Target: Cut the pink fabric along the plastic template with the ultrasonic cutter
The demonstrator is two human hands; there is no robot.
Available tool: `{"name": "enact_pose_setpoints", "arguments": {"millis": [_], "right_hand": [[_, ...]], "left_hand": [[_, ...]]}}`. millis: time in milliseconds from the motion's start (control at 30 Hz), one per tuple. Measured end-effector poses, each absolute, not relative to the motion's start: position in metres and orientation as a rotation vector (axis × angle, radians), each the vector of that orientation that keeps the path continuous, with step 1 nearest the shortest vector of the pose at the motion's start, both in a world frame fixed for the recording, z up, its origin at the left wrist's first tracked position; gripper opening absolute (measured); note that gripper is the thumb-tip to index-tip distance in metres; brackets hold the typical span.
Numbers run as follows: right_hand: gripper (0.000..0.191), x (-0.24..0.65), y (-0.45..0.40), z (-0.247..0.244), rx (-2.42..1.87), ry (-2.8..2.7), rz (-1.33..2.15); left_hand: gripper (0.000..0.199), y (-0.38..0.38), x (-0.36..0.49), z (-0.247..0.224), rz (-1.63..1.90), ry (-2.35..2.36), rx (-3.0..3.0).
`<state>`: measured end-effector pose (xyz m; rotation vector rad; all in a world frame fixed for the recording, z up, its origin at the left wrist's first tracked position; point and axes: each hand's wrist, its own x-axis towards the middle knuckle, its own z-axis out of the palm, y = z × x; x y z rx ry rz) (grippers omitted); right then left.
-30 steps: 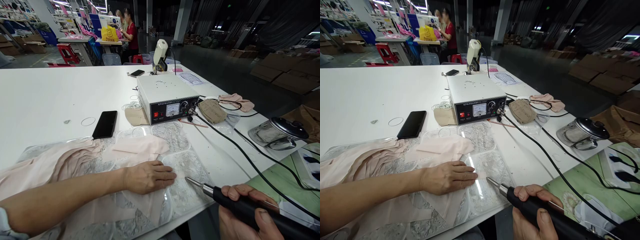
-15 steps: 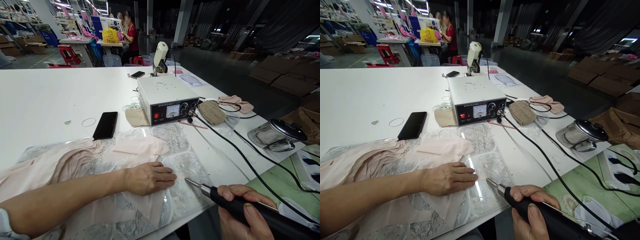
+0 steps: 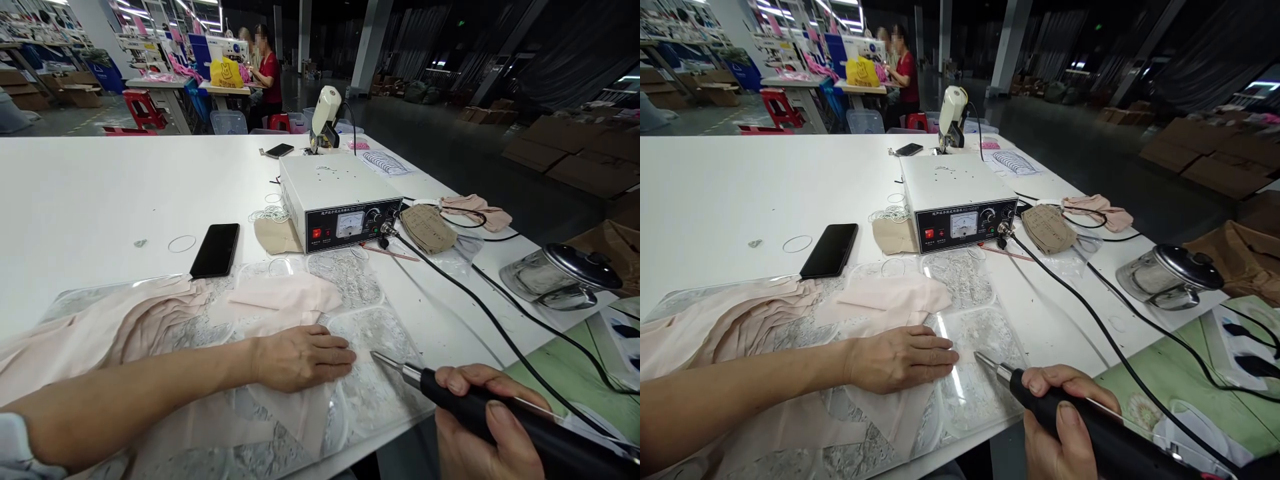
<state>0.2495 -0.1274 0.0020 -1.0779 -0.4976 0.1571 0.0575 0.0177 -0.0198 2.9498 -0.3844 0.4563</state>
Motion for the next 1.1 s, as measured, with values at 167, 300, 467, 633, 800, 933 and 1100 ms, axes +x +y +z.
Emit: {"name": "enact_pose_setpoints", "arguments": {"millis": [167, 300, 467, 633, 800, 933, 1100], "right_hand": [[0.009, 0.254, -0.126, 0.001, -1.074, -0.567, 0.161], [0.009, 0.252, -0.125, 0.003, -1.053, -0.578, 0.174], [0.010, 0.243, -0.124, 0.009, -1.044, -0.542, 0.197], [0.010, 0.239, -0.121, 0.008, -1.019, -0.603, 0.271], [0.010, 0.240, -0.120, 0.002, -0.991, -0.657, 0.313], [0.008, 0.240, -0.120, -0.001, -0.986, -0.682, 0.326], [0.007, 0.241, -0.120, -0.003, -0.982, -0.734, 0.314]], "left_hand": [[0.031, 0.018, 0.057, -0.020, 0.463, -0.376, 2.949], [0.031, 0.018, 0.057, -0.019, 0.449, -0.390, 2.961], [0.033, 0.017, 0.058, -0.015, 0.425, -0.380, 2.998], [0.032, 0.016, 0.059, -0.016, 0.458, -0.384, 2.997], [0.031, 0.016, 0.059, -0.018, 0.480, -0.398, 2.995], [0.031, 0.017, 0.059, -0.017, 0.506, -0.399, 2.995], [0.030, 0.016, 0.058, -0.017, 0.511, -0.388, 2.975]]}}
